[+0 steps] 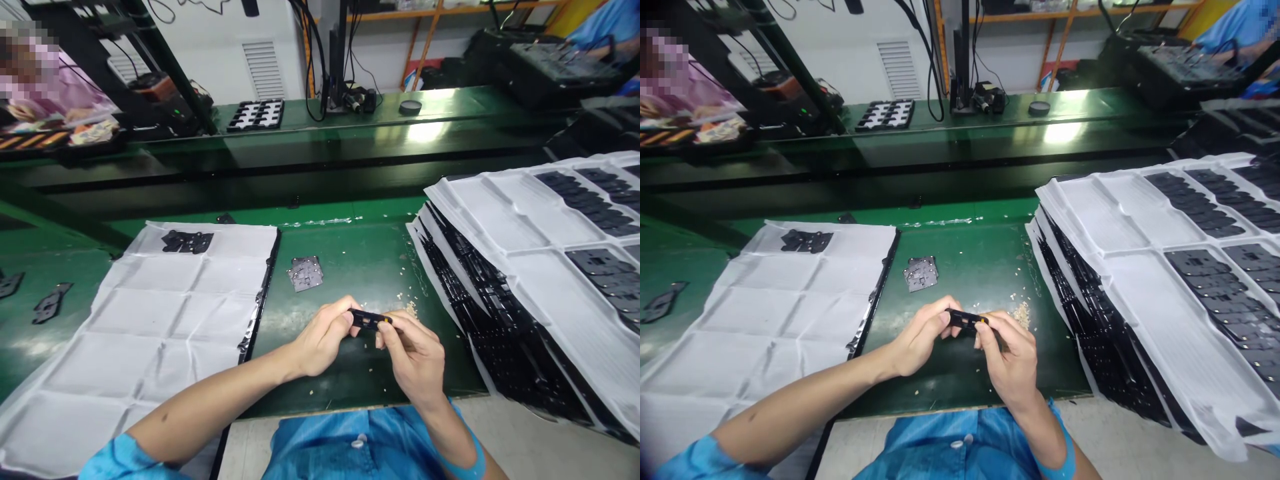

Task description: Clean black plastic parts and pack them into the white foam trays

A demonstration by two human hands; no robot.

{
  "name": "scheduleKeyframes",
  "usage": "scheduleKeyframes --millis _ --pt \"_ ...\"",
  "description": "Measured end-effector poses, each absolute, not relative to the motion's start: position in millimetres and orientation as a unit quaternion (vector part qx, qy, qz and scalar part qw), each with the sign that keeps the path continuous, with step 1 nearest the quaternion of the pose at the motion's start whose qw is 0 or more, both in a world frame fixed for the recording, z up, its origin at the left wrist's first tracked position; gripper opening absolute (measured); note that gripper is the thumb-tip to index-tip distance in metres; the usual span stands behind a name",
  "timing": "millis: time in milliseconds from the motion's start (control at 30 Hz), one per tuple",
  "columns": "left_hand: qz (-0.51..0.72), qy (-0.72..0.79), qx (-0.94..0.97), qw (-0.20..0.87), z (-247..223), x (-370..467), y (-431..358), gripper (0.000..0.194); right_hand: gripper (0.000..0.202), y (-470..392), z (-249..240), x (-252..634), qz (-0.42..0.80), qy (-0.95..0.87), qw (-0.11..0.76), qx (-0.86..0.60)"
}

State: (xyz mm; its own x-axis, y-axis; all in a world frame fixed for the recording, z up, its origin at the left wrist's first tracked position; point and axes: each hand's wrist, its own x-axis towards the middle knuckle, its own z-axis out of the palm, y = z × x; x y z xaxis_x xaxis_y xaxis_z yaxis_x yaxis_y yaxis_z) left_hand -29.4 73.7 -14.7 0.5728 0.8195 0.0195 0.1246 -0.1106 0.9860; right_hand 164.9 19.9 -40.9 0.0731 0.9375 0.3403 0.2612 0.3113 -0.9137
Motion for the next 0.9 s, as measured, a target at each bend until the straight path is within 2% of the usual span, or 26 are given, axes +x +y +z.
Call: scheduleKeyframes --millis 400,633,800,900 --pt "0.316 0.393 0.677 0.535 -21.2 -26.0 71.9 0.029 0.02 18.7 -42.1 160.7 0.305 -0.617 0.532 -0.492" --pt "0.294 0.375 0.679 0.558 -22.9 -24.3 72.9 0.017 0.017 22.4 -45.0 162.6 0.314 -0.59 0.539 -0.512" --pt "0.284 0.393 0.637 0.599 -22.7 -25.7 74.6 0.025 0.02 23.9 -43.7 167.1 0.312 -0.571 0.541 -0.533" --pt "0.275 0.404 0.649 0.584 -19.4 -24.7 77.4 0.019 0.019 23.2 -45.7 170.0 0.31 -0.571 0.54 -0.534"
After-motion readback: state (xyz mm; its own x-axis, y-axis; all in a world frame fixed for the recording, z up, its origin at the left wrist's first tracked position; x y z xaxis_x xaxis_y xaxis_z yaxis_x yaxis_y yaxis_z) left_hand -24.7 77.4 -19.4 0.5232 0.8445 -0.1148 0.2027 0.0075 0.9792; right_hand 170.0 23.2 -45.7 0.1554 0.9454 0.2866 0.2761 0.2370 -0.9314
